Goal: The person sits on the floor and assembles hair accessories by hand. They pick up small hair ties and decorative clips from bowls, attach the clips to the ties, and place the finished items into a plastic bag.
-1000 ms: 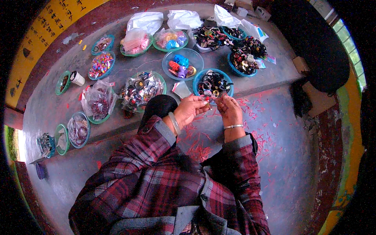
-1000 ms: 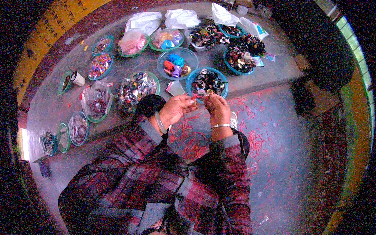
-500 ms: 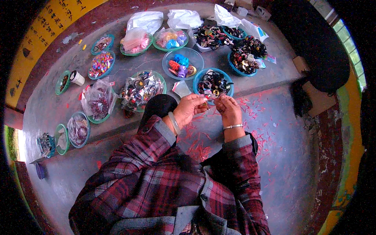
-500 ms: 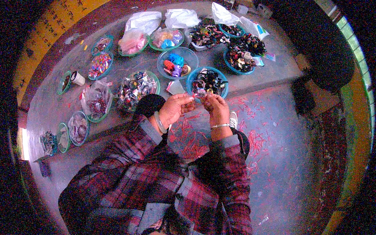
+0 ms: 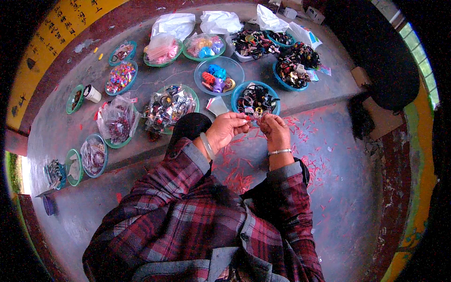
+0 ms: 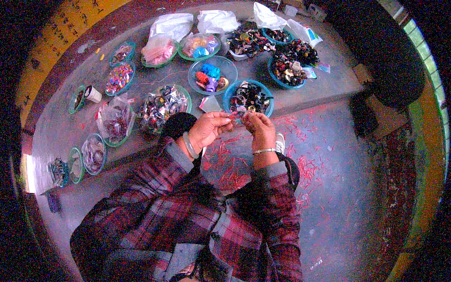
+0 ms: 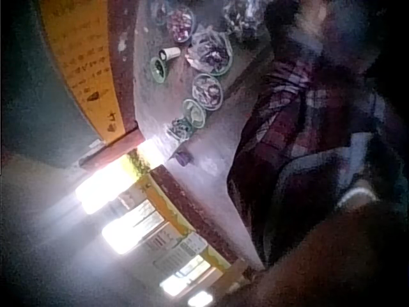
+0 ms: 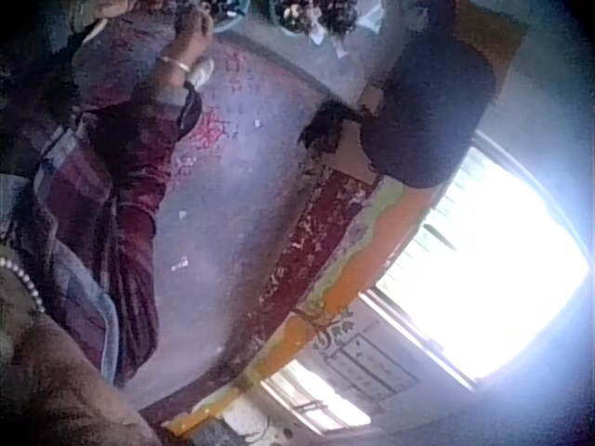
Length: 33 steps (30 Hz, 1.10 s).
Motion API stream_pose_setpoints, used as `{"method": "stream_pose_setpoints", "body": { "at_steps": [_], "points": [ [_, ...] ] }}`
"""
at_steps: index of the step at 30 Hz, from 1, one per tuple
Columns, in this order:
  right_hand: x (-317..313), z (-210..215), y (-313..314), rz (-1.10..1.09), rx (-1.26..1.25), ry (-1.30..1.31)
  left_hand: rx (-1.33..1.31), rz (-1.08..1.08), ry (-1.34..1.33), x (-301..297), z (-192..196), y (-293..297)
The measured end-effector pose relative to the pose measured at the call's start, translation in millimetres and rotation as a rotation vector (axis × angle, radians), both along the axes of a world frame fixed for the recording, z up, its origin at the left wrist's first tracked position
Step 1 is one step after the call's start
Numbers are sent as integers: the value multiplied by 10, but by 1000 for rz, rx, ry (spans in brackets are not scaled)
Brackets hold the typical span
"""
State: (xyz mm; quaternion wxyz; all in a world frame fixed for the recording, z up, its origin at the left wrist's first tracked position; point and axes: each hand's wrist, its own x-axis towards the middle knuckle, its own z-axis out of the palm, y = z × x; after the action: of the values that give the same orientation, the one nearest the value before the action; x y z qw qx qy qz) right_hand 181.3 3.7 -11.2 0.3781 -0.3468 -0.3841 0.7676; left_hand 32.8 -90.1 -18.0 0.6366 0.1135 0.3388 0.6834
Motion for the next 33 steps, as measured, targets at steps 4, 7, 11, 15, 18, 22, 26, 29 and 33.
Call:
{"method": "stream_pose_setpoints", "body": {
  "at_steps": [4, 7, 11, 15, 18, 22, 26, 29, 33],
  "points": [
    [-18, 53, -33, -1, -14, -13, 14, -36, -2, -20, -59, 10],
    [-7, 21, -9, 20, -5, -9, 9, -37, 3, -20, -69, 9],
    [5, -12, 9, 41, 5, -8, -4, -21, 8, -25, -88, 13],
    [-9, -2, -9, 4, -8, -24, -6, -7, 23, -22, -85, 12],
    [12, -47, 19, 12, -1, -19, 19, -38, -23, -29, -49, 2],
    [-13, 52, -37, -26, -12, -22, 17, -66, 74, 5, 9, 1],
    [-6, 58, -34, -29, 5, -37, -29, -82, 102, 2, -39, 18],
    [6, 50, -21, -6, 38, -62, -28, -87, 115, 9, -35, 16],
    [-4, 12, -22, -6, 37, -12, 25, -84, 115, 24, -36, 23]
  ]
}}
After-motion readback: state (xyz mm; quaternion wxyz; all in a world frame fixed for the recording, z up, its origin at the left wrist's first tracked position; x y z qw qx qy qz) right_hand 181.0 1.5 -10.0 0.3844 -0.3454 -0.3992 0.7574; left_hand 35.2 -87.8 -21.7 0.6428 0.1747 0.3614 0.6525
